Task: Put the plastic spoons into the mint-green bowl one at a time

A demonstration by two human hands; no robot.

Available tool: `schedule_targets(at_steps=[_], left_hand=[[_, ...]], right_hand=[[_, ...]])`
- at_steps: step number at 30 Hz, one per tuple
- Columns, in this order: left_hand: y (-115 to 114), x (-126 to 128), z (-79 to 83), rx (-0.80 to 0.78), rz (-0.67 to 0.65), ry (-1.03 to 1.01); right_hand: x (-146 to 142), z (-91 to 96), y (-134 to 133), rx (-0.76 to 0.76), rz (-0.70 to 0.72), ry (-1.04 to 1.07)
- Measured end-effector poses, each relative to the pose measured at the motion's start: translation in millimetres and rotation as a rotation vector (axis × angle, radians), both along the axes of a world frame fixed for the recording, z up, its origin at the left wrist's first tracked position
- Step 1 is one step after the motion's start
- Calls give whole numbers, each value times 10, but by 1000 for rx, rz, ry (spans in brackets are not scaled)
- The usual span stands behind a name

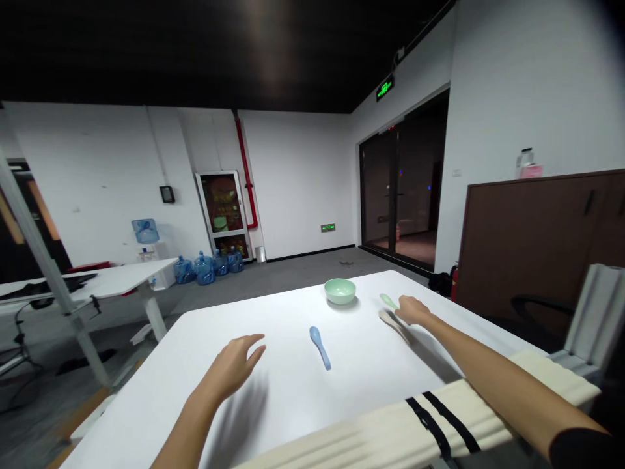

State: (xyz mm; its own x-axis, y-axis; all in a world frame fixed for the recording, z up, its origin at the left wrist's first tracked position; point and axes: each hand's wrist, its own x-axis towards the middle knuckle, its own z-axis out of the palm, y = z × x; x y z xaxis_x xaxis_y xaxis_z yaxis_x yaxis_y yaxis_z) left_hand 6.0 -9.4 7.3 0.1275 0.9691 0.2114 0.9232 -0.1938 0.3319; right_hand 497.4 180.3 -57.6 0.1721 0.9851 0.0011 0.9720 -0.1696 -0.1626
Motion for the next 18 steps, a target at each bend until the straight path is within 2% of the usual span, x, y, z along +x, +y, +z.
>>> schedule_targets(at_steps=[5,10,14,18], left_hand=[[2,-8,-21,4,9,-5],[8,-23,-47,6,0,-13],[-6,4,-23,-6,0,3],[-18,8,1,-11,-1,25]], right_hand=[[-375,188,-67,6,130,54],[-779,273,-252,-149,255,106],[-1053,234,-370,-195,291,125],[-1194,111,-414,-221,323,122]])
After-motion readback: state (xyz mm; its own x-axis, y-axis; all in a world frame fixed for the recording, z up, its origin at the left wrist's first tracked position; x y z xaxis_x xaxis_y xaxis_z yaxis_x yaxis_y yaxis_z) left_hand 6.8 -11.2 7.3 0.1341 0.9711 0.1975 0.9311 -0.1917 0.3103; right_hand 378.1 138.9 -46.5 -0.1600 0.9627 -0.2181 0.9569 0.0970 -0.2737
